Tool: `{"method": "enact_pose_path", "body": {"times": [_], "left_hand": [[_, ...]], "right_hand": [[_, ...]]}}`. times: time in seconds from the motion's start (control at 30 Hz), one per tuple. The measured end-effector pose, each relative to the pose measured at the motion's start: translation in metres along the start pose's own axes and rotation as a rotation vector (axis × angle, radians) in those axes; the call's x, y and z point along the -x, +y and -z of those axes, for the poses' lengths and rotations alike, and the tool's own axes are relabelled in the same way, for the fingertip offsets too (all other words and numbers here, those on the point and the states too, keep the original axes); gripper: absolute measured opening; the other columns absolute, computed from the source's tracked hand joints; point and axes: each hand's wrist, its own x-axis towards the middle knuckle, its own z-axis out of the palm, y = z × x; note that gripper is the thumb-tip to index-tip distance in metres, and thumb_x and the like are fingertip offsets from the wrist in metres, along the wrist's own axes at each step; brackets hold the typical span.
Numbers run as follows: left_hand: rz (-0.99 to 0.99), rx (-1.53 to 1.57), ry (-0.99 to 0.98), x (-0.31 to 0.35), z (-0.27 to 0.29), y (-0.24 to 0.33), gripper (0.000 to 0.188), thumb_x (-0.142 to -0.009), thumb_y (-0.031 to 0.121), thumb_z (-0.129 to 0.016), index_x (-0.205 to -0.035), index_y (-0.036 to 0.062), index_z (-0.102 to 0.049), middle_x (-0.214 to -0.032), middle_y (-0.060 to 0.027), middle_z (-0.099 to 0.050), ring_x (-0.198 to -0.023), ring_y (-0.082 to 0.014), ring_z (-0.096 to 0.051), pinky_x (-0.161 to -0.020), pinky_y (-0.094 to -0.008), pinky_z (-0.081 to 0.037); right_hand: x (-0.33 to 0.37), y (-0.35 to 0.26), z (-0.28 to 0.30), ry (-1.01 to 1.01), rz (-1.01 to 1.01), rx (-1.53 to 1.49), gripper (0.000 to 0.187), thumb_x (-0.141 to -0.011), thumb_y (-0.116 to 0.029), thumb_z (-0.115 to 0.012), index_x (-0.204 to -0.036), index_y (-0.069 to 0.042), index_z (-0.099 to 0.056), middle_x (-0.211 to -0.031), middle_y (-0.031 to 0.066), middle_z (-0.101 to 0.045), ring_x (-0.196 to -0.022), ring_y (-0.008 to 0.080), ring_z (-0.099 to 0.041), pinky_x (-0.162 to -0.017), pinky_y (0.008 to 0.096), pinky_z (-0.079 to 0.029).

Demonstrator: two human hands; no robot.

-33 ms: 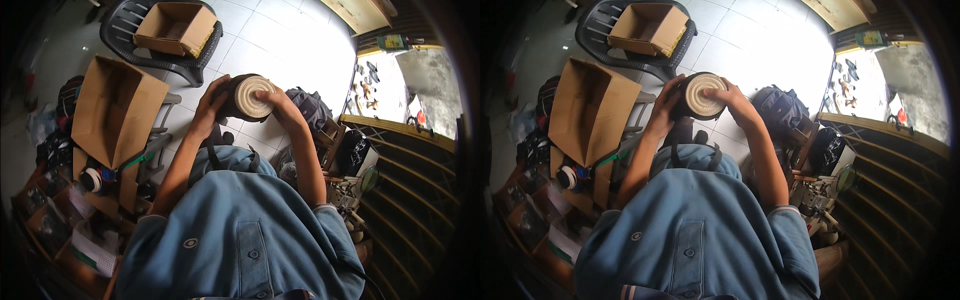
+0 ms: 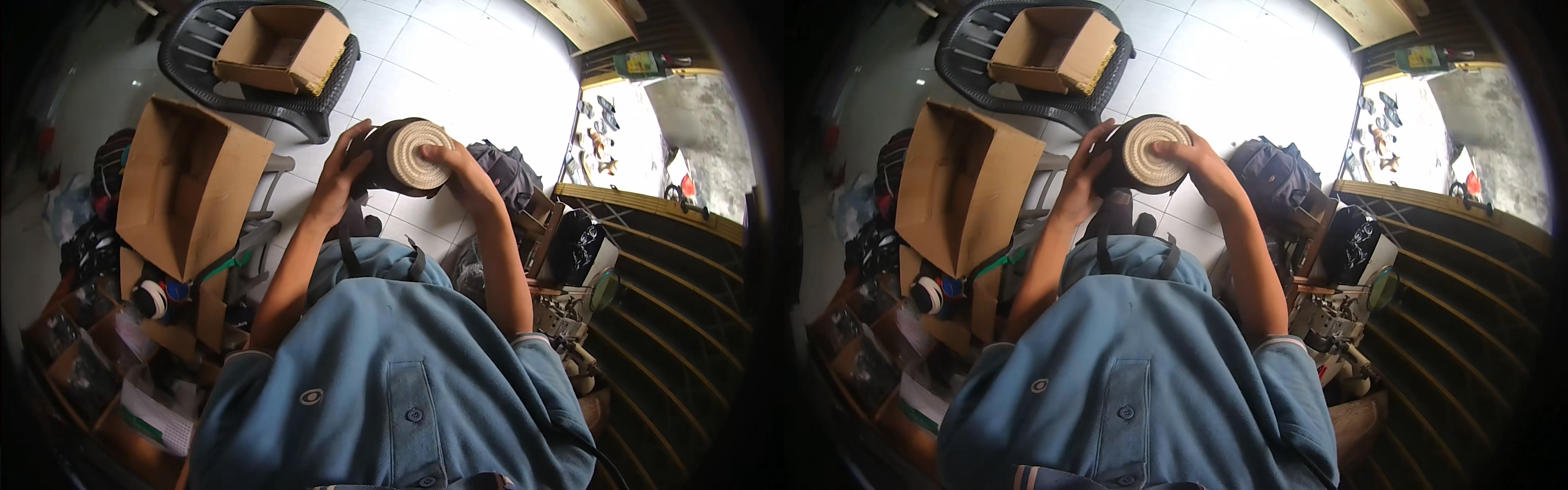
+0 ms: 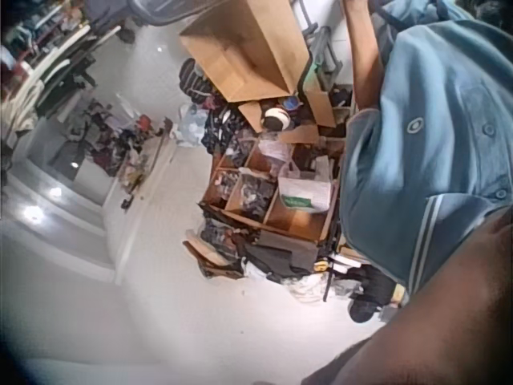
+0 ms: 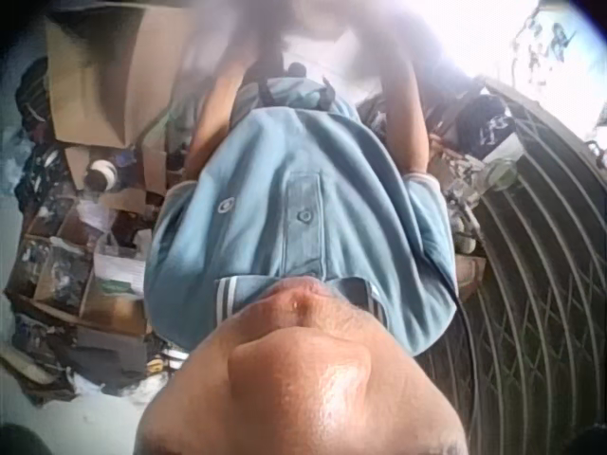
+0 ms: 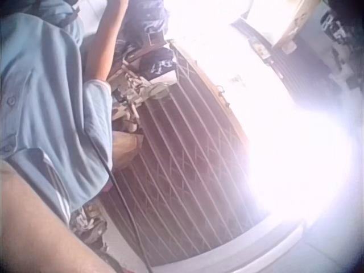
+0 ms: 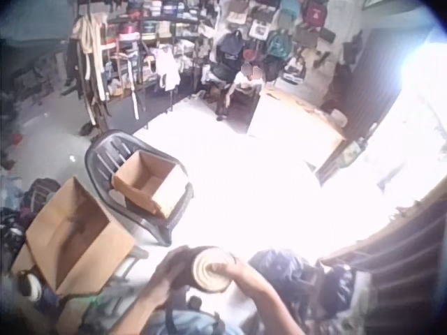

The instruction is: The person takes several rolls of ribbon from a cardboard box and places them onto a storage shelf organized by color.

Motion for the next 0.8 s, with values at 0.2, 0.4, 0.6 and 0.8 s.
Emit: {"method": "enact_pose_path", "body": {"times": [0.2, 0.4, 0.6, 0.8], "left_hand": [[0.171, -0.362, -0.138, -0.069, 0.034, 0.013, 0.046, -0.097, 0.018, -0.047, -0.14, 0.0061, -0.036, -0.116, -0.0112, -0.056, -0.106, -0.0181, -0.057, -0.092, -0.0288, -0.042], [0.314, -1.332, -0.252, -0.147, 0.063, 0.047, 0.06, -0.094, 0.051, -0.046, -0.131, 0.0044, -0.05, -0.105, -0.0228, -0.066, -0.104, -0.0317, -0.063, -0.089, -0.038, -0.046], [0.392, -1.122, -0.195, -0.249, 0.051, 0.121, 0.05, -0.095, 0.043, -0.051, -0.119, -0.0009, -0.059, -0.076, -0.0133, -0.066, -0.069, -0.0153, -0.064, -0.069, -0.0277, -0.05], [-0.032, -0.678, -0.642, -0.353, -0.041, 0.136, 0.048, -0.097, 0.041, -0.048, -0.13, 0.0066, -0.053, -0.123, -0.0105, -0.058, -0.119, -0.0201, -0.051, -0.104, -0.034, -0.036]], "right_hand": [[-0.022, -0.036, 0.051, 0.141, 0.11, -0.193, 0.047, -0.083, -0.025, -0.062, -0.118, 0.005, -0.052, -0.102, 0.0069, -0.062, -0.093, 0.0126, -0.058, -0.083, 0.0269, -0.047], [-0.057, -0.098, 0.086, 0.104, 0.072, -0.079, 0.075, -0.07, -0.027, -0.073, -0.13, 0.006, -0.042, -0.11, 0.0113, -0.058, -0.099, 0.016, -0.057, -0.09, 0.0278, -0.045], [-0.101, -0.145, 0.093, 0.132, 0.163, 0.091, 0.097, -0.056, -0.032, -0.077, -0.137, 0.005, -0.037, -0.121, 0.0175, -0.054, -0.111, 0.0232, -0.053, -0.098, 0.0326, -0.04], [-0.14, -0.177, 0.108, 0.16, 0.124, 0.24, 0.106, -0.05, -0.035, -0.078, -0.139, 0.004, -0.036, -0.126, 0.0192, -0.052, -0.117, 0.0259, -0.051, -0.102, 0.0347, -0.037]]}}
